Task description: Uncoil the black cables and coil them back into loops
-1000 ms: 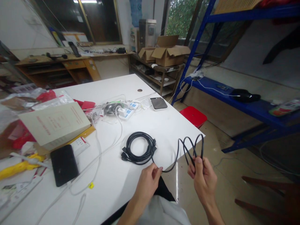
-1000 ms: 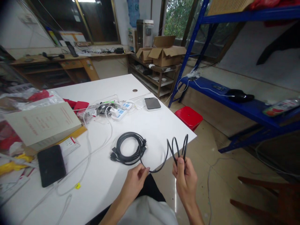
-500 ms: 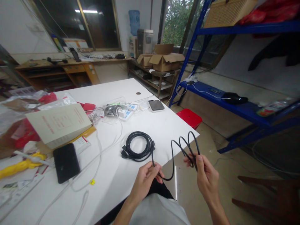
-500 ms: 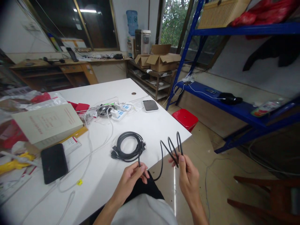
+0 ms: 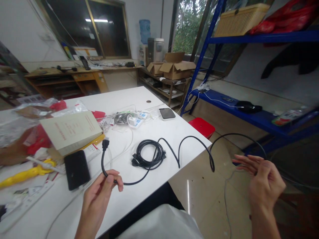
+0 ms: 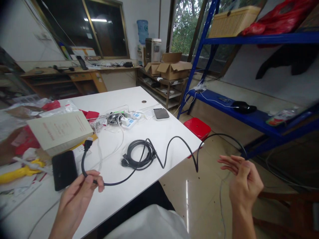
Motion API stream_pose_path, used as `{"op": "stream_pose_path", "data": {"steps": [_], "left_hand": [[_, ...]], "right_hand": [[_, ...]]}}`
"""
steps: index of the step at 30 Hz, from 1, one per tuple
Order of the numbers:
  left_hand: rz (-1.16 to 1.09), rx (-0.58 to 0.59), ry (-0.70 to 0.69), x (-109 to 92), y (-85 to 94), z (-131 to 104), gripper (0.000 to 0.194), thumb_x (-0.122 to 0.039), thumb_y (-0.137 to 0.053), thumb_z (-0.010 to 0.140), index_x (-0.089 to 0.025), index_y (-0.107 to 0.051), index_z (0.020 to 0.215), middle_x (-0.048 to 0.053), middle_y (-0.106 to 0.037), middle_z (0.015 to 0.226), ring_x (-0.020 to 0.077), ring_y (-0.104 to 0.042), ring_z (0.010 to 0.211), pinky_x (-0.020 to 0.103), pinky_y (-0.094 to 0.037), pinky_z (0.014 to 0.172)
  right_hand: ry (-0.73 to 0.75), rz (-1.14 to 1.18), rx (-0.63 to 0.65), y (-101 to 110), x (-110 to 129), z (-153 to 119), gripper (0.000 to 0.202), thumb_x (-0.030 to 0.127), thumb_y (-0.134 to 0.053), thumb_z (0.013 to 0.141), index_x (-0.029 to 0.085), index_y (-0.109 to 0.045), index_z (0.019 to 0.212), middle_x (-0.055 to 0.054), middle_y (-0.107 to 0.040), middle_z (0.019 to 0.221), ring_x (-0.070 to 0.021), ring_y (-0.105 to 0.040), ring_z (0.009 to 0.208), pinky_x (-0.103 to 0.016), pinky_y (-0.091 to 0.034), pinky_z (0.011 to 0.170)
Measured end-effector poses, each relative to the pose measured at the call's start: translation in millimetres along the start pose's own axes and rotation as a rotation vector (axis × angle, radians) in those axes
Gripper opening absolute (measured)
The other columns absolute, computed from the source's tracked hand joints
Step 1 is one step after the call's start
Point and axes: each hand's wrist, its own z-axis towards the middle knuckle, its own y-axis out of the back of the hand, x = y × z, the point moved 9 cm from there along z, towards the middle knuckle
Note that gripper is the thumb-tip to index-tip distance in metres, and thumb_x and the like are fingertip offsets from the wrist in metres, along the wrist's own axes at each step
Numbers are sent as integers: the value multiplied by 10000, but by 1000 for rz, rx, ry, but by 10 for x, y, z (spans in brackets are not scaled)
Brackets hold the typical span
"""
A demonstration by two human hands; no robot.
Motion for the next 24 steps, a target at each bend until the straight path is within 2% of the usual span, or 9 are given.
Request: {"op": "stream_pose_path", "data": {"steps": [3,5,7,9,11,14,17,20,24], "left_hand": [[-79,-86,-1,45,133,-10,335,-453,-774,939,-151,-721,1073,40,-685,779,178,-611,718,314,-522,716],[-134,-118,31,190,115,-12,373,-466,-813,902,-143,-731,1068,72,-731,852,194,-644,764,323,-540,725],[-171,-138,93,421,43,-15,437,-496,-837,875,-127,-743,1089,136,-782,1003,213,-683,827,344,-562,770],[-195,-120,178,701,-79,-24,500,-521,-837,874,-116,-746,1153,190,-787,1168,192,-694,804,370,-568,846],[-240,-122,236,952,-174,-38,545,-531,-857,849,-99,-753,1164,221,-787,1192,188,-702,769,380,-567,849],[-310,-128,300,1234,-264,-62,553,-503,-885,820,-92,-770,1172,233,-792,1184,187,-708,749,378,-565,829],[-325,-159,317,1352,-245,-73,534,-485,-908,783,-103,-802,1141,206,-809,1120,223,-729,817,351,-550,777],[-310,-176,283,1329,-193,-58,494,-494,-902,783,-129,-833,1108,175,-812,1121,268,-736,982,348,-547,832],[-342,-192,246,1251,-181,-24,524,-599,-841,827,-153,-847,1102,168,-783,1240,286,-703,1139,410,-521,1048]], "right_hand": [[-32,154,27,-182,15,-58,439,607,-597,1021,178,-669,966,-119,-779,898,-246,-768,706,-344,-581,584],[-76,256,138,-457,12,-199,378,561,-619,1027,192,-682,976,-132,-787,944,-257,-784,772,-359,-604,632],[-128,339,322,-832,29,-452,327,513,-585,1062,209,-694,1013,-138,-794,1010,-271,-796,863,-389,-627,701],[-142,394,559,-1245,111,-812,339,485,-495,1109,221,-700,1057,-131,-796,1064,-279,-795,944,-427,-643,775],[-107,376,782,-1610,232,-1218,390,445,-405,1142,225,-723,1093,-118,-787,1111,-271,-774,1034,-443,-639,861],[51,258,1049,-2030,426,-1794,349,359,-407,1149,245,-734,1189,-96,-765,1216,-240,-728,1145,-412,-596,986],[343,181,1222,-2294,607,-2274,306,290,-448,1138,263,-673,1343,-91,-735,1305,-236,-683,1229,-420,-562,1048],[610,46,1281,-2461,629,-2598,298,255,-495,1117,247,-641,1377,-115,-681,1414,-267,-635,1300,-476,-546,1066],[821,-106,1286,-2615,582,-2756,349,196,-516,1096,233,-613,1429,-149,-559,1577,-289,-597,1360,-522,-523,1092]]}}
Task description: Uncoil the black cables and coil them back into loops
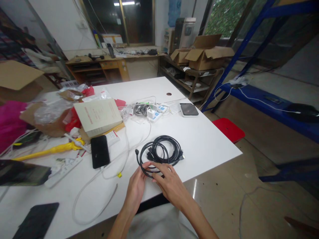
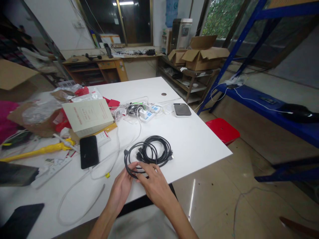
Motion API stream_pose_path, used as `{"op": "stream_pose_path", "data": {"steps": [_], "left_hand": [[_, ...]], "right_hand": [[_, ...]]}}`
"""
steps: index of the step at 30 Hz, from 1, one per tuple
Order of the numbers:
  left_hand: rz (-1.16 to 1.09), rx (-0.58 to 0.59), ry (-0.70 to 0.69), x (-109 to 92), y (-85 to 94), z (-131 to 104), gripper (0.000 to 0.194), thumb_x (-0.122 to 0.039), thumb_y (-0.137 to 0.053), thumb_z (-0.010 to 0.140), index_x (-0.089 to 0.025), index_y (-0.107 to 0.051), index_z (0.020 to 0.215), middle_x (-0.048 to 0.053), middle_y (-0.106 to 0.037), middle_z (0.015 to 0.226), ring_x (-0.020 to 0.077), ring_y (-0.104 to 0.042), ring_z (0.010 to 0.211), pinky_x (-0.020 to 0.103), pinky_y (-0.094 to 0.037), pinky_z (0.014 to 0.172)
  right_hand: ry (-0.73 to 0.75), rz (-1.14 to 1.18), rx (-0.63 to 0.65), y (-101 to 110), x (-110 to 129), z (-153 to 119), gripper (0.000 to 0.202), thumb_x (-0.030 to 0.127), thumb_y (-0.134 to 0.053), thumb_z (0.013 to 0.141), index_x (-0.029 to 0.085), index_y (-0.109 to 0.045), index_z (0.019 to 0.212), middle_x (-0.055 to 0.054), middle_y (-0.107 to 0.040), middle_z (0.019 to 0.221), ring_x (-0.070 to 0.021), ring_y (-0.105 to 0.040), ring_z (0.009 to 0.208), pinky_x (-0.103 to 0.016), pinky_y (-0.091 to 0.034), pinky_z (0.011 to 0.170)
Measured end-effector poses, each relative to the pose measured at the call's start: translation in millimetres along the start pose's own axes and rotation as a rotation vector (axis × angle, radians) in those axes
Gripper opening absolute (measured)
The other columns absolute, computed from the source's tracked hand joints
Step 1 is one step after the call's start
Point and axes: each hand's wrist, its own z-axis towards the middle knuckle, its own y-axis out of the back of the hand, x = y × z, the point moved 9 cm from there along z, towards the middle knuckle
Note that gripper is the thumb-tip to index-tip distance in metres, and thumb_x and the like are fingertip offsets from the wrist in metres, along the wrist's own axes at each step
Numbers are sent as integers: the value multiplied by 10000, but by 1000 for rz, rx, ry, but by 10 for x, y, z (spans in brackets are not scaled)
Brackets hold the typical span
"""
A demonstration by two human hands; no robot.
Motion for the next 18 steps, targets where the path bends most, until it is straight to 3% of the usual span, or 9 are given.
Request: {"op": "stream_pose_path", "data": {"steps": [3,8,12,15,16,18], "left_hand": [[51,-20,-29,-80,-47,13,568,-655,-708,931,-166,-814,1198,159,-761,1281,301,-685,1192,454,-498,1105],[352,-30,-174,-407,-192,64,489,-591,-665,987,-215,-767,1282,123,-742,1271,338,-607,1353,452,-481,1145],[544,-25,-294,-656,-341,120,417,-537,-669,1001,-215,-763,1249,123,-669,1396,299,-566,1404,392,-428,1194],[568,49,-292,-697,-465,168,410,-518,-653,1015,-218,-736,1282,120,-667,1383,294,-595,1356,381,-450,1167],[570,76,-297,-710,-506,180,400,-510,-639,1025,-215,-733,1279,121,-667,1376,296,-598,1346,383,-457,1158],[584,121,-328,-746,-585,198,370,-490,-600,1049,-208,-744,1241,130,-658,1375,300,-593,1337,382,-472,1135]], "right_hand": [[35,-66,22,-6,-40,75,351,195,-540,1086,226,-616,1427,-166,-589,1528,-282,-633,1285,-483,-543,1036],[55,-85,47,-64,-155,150,195,256,-532,1107,198,-662,1242,-98,-722,1067,-234,-660,924,-396,-537,856],[56,-38,34,-107,-249,215,287,269,-402,1157,167,-572,1364,-83,-740,1012,-215,-688,877,-357,-525,811],[53,7,-10,30,-300,309,501,478,-448,1138,108,-483,1474,-110,-769,1024,-226,-710,818,-354,-526,757],[64,-1,-16,92,-304,342,563,551,-481,1109,102,-505,1447,-104,-770,988,-227,-706,784,-353,-515,732],[101,-49,-11,211,-303,398,502,591,-524,1081,141,-604,1289,-67,-758,905,-210,-689,738,-341,-471,692]]}}
